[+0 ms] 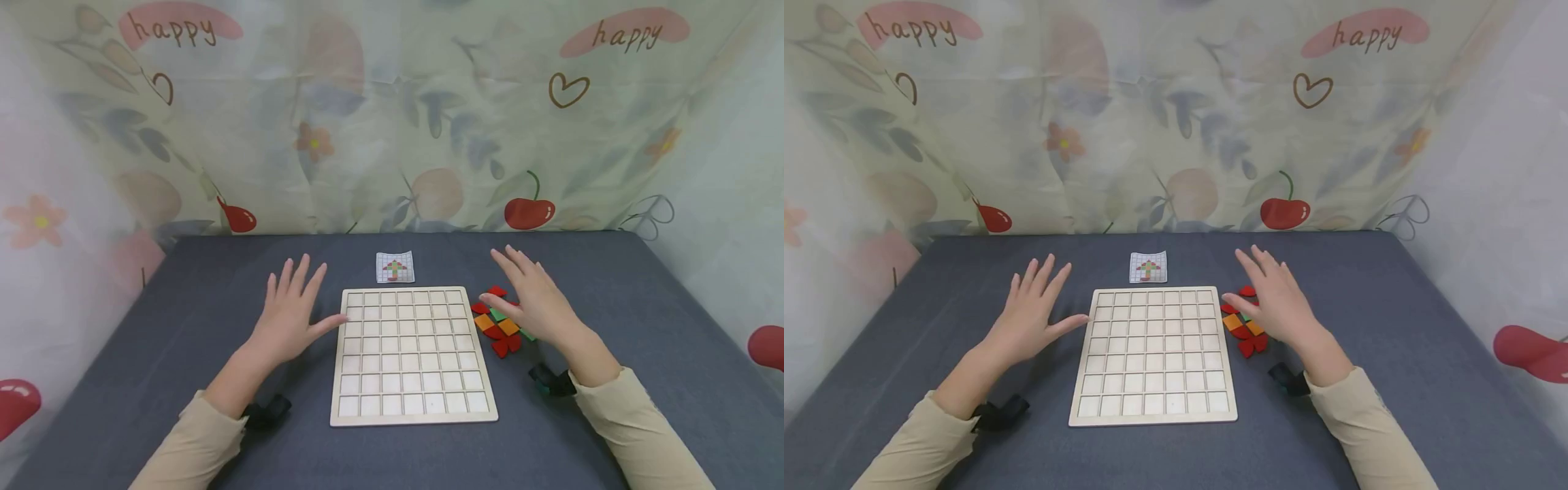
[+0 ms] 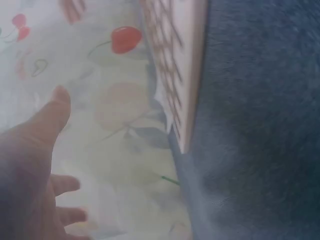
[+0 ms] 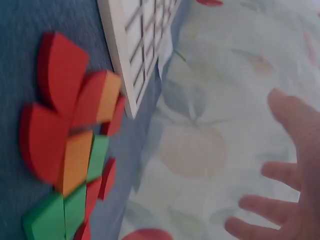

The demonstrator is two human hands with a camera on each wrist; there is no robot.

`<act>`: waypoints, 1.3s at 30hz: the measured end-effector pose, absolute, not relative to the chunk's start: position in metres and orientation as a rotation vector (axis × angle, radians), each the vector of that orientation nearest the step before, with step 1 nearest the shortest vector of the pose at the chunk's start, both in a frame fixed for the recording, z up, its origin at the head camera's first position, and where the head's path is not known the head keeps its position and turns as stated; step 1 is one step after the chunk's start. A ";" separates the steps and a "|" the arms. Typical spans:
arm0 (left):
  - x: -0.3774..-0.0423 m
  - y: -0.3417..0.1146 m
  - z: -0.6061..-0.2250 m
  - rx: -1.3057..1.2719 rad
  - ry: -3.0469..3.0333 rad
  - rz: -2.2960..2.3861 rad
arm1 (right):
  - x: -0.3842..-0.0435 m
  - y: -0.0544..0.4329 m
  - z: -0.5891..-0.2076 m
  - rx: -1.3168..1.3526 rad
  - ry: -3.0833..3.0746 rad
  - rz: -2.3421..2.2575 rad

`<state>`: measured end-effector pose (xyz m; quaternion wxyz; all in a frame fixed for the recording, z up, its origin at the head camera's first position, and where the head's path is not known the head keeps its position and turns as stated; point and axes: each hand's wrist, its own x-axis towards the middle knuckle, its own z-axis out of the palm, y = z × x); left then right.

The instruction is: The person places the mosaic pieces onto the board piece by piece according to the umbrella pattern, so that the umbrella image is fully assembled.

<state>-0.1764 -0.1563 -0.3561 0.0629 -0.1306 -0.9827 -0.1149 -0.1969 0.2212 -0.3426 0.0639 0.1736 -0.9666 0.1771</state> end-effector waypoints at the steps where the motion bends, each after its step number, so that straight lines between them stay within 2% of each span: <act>1: -0.176 -0.157 -0.355 -0.405 -2.984 -0.395 | -0.198 0.225 -0.341 0.517 -2.917 0.572; 13: -0.173 -0.164 -0.360 -0.600 -3.183 -0.771 | -0.217 0.272 -0.357 0.419 -3.013 0.757; 26: -0.173 -0.166 -0.374 -0.912 -3.211 -0.781 | -0.230 0.295 -0.378 0.401 -3.109 0.832; 39: -0.173 -0.162 -0.376 -0.921 -3.287 -0.747 | -0.233 0.291 -0.381 0.435 -3.105 0.758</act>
